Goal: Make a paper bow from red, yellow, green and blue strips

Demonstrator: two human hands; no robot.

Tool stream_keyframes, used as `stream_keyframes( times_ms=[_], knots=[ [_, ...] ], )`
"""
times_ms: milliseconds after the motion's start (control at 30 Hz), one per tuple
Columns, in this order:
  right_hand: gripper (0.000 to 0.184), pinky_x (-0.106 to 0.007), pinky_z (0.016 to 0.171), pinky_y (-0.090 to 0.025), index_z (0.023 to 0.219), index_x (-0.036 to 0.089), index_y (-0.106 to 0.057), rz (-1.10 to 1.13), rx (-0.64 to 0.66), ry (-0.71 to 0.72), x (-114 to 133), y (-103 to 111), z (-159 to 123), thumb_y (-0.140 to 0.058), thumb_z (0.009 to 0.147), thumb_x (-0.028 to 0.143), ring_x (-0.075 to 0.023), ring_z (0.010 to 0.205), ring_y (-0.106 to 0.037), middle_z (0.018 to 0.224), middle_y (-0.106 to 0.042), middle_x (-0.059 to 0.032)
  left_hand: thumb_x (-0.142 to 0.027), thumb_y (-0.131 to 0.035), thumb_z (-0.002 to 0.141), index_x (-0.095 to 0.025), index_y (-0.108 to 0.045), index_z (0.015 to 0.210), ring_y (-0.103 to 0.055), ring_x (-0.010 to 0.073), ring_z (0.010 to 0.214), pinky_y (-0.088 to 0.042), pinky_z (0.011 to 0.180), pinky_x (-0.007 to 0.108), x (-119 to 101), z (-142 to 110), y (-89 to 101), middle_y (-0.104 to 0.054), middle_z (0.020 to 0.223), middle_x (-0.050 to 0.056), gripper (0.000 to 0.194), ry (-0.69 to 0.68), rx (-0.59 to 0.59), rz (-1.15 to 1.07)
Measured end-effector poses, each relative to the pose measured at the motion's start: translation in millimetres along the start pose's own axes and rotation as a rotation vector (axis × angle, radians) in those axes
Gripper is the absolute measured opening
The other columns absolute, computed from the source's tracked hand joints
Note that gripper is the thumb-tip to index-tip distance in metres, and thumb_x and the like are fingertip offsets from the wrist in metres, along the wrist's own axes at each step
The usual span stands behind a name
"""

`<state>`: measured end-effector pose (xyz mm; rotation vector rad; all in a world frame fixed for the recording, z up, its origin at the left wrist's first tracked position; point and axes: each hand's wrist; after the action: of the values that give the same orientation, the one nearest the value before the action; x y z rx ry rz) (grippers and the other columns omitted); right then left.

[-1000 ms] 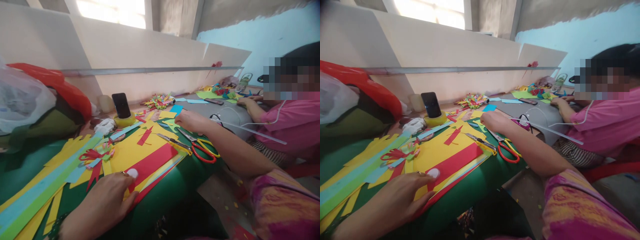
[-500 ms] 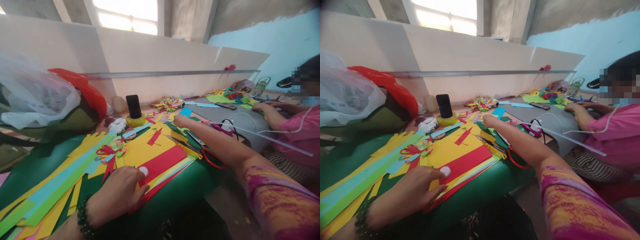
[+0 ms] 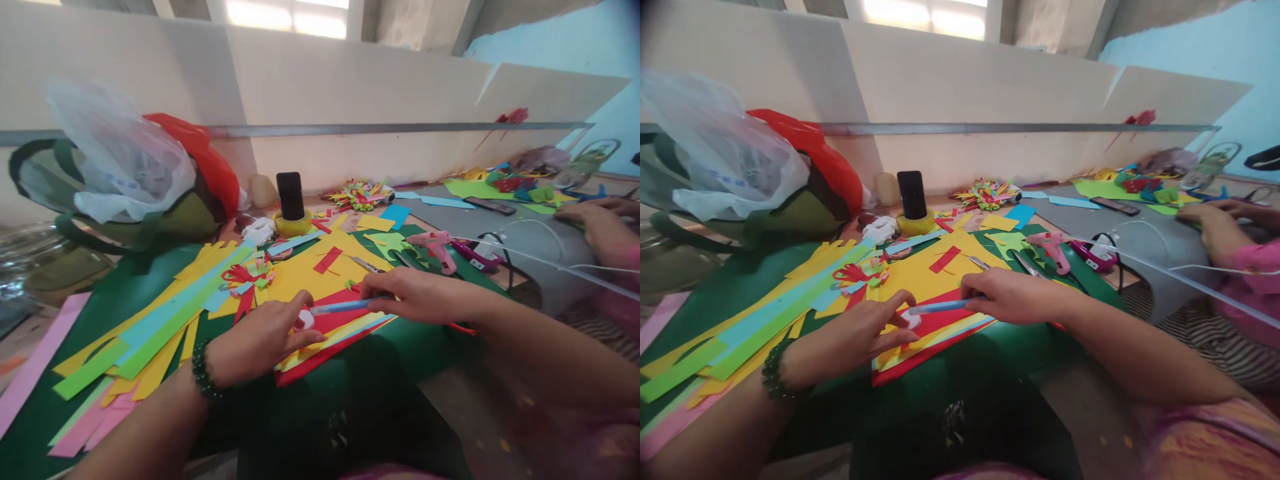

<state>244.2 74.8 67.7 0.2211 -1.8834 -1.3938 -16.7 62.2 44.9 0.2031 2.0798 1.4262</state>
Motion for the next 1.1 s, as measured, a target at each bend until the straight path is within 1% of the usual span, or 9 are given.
stream_keyframes(
  times_ms=[133,267,367,500,633,800,867,933,1100],
  knots=[
    [0.016,-0.025,0.06,-0.04,0.09,0.017,-0.066,0.179,-0.125,0.033,3,-18,6,-0.056,0.088,0.03,-0.0136,0.067,-0.055,0.078,-0.066,-0.003,-0.043,-0.035,0.099,-0.021,-0.056,0.097,-0.063,0.0218,0.078,-0.037,0.062,0.029,0,1,0.5,-0.069,0.089,0.006,0.031,-0.034,0.011,0.083],
    [0.032,-0.022,0.051,-0.038,0.082,0.018,-0.062,0.88,-0.416,-0.007,7,-50,20,-0.073,0.073,0.047,-0.0096,0.054,-0.049,0.064,-0.056,0.0031,-0.044,-0.031,0.099,-0.02,-0.06,0.089,-0.059,0.0174,0.068,-0.037,0.059,0.027,-2,-1,1.3,-0.067,0.08,0.004,0.039,-0.044,0.022,0.039],
    [0.043,-0.02,0.042,-0.033,0.077,0.018,-0.061,1.255,-0.444,-0.037,14,-78,33,-0.077,0.066,0.057,-0.0062,0.043,-0.042,0.053,-0.051,0.0064,-0.044,-0.03,0.099,-0.018,-0.062,0.09,-0.061,0.0169,0.069,-0.04,0.062,0.026,-4,-4,0.7,-0.067,0.08,0.005,0.043,-0.066,0.0,0.038],
    [0.043,-0.021,0.042,-0.038,0.068,0.016,-0.067,1.257,-0.478,-0.002,23,-98,44,-0.078,0.064,0.057,-0.0065,0.042,-0.047,0.056,-0.06,0.0021,-0.044,-0.026,0.1,-0.017,-0.065,0.094,-0.062,0.0176,0.074,-0.043,0.066,0.026,-4,-6,-0.8,-0.068,0.08,0.006,0.048,-0.129,-0.026,0.036],
    [0.035,-0.023,0.043,-0.045,0.071,0.017,-0.071,1.279,-0.559,-0.008,18,-98,42,-0.08,0.064,0.05,-0.0092,0.042,-0.053,0.056,-0.064,0.0004,-0.045,-0.028,0.1,-0.017,-0.065,0.087,-0.061,0.0169,0.069,-0.041,0.063,0.025,-3,-6,0.2,-0.066,0.075,0.006,0.049,-0.118,-0.017,0.039],
    [0.025,-0.018,0.041,-0.044,0.07,0.02,-0.069,1.311,-1.03,-0.012,-3,-72,24,-0.082,0.061,0.039,-0.0082,0.046,-0.054,0.058,-0.064,0.002,-0.041,-0.028,0.101,-0.018,-0.061,0.078,-0.058,0.015,0.063,-0.036,0.057,0.025,-4,-6,4.1,-0.063,0.07,0.003,0.046,-0.157,0.006,0.063],
    [0.023,-0.018,0.043,-0.046,0.075,0.021,-0.068,1.267,-1.021,0.008,-5,-61,18,-0.08,0.064,0.037,-0.0077,0.047,-0.053,0.058,-0.063,0.003,-0.039,-0.029,0.1,-0.018,-0.06,0.076,-0.058,0.0159,0.062,-0.036,0.056,0.027,-9,-7,3.5,-0.062,0.068,0.004,0.044,-0.134,0.019,0.131],
    [0.024,-0.019,0.045,-0.047,0.078,0.021,-0.064,1.233,-0.934,0.018,-2,-54,19,-0.078,0.066,0.037,-0.0085,0.048,-0.055,0.058,-0.062,0.0034,-0.035,-0.03,0.1,-0.017,-0.06,0.074,-0.06,0.0182,0.064,-0.038,0.058,0.028,-15,-10,-0.1,-0.063,0.07,0.006,0.043,-0.112,0.034,0.225],
    [0.026,-0.022,0.046,-0.045,0.076,0.019,-0.058,1.097,-0.67,0.015,13,-46,50,-0.072,0.069,0.039,-0.0104,0.049,-0.055,0.058,-0.06,0.0025,-0.027,-0.027,0.099,-0.014,-0.067,0.077,-0.065,0.0253,0.074,-0.047,0.066,0.035,-32,-16,-18.5,-0.068,0.079,0.015,0.048,-0.068,0.072,0.407]
  ],
)
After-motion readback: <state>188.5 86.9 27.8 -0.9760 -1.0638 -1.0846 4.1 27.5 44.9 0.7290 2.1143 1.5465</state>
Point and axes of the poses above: each hand's wrist, its own z-axis towards the middle knuckle, its own y-axis out of the back of the hand, x = y × z
